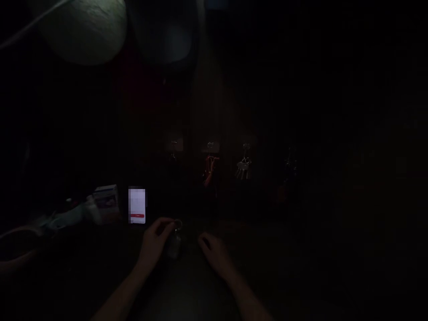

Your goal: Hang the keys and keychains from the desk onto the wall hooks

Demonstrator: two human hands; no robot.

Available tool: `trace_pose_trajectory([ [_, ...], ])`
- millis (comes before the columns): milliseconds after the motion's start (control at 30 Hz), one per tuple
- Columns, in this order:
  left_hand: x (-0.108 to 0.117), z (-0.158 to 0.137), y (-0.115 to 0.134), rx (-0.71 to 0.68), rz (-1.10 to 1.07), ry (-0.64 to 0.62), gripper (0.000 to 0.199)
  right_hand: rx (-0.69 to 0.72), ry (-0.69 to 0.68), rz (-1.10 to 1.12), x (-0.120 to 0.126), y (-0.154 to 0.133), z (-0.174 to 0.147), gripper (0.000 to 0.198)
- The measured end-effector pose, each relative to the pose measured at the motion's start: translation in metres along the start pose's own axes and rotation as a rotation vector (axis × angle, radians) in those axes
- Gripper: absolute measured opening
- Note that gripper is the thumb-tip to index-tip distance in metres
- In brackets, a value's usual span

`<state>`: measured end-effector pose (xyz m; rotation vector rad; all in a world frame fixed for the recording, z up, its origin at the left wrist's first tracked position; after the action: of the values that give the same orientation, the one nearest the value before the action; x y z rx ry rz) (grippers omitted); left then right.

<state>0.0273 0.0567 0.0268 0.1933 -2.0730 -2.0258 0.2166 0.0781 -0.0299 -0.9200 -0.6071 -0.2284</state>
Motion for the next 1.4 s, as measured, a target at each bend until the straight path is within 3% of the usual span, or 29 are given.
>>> trace_pose_trajectory([
  [267,0.014,0.019,0.045,-0.14,0.01,0.027,0.02,-0.015,-0.026,-0.02,-0.005,0.009,0.0,0.031],
  [633,0.021,0.036,0.159,-0.486,0.011,0.133,0.018,-0.021,-0.01,-0.011,-0.002,0.007,0.001,0.026],
  [800,0.019,0.051,0.191,-0.573,0.042,0.199,0.018,-0.036,-0.002,0.014,-0.001,0.007,0.0,0.025],
  [1100,0.021,0.075,0.196,-0.508,0.113,0.273,0.018,-0.062,-0.002,0.023,0.002,0.005,0.001,0.025],
  [1400,0.018,0.087,0.179,-0.486,0.105,0.223,0.021,-0.078,0.001,0.039,0.005,-0.003,0.001,0.027],
])
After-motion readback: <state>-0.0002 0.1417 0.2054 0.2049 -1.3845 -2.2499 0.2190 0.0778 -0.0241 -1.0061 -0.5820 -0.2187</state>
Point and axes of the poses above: each hand's wrist, its own z-axis towards the middle knuckle, its own x-axis out of the back of the hand, y = z × x, the point moved 10 cm from there along z, towards the middle knuckle, and after that the axes turned 14 degrees about x, right-handed, at the moved point
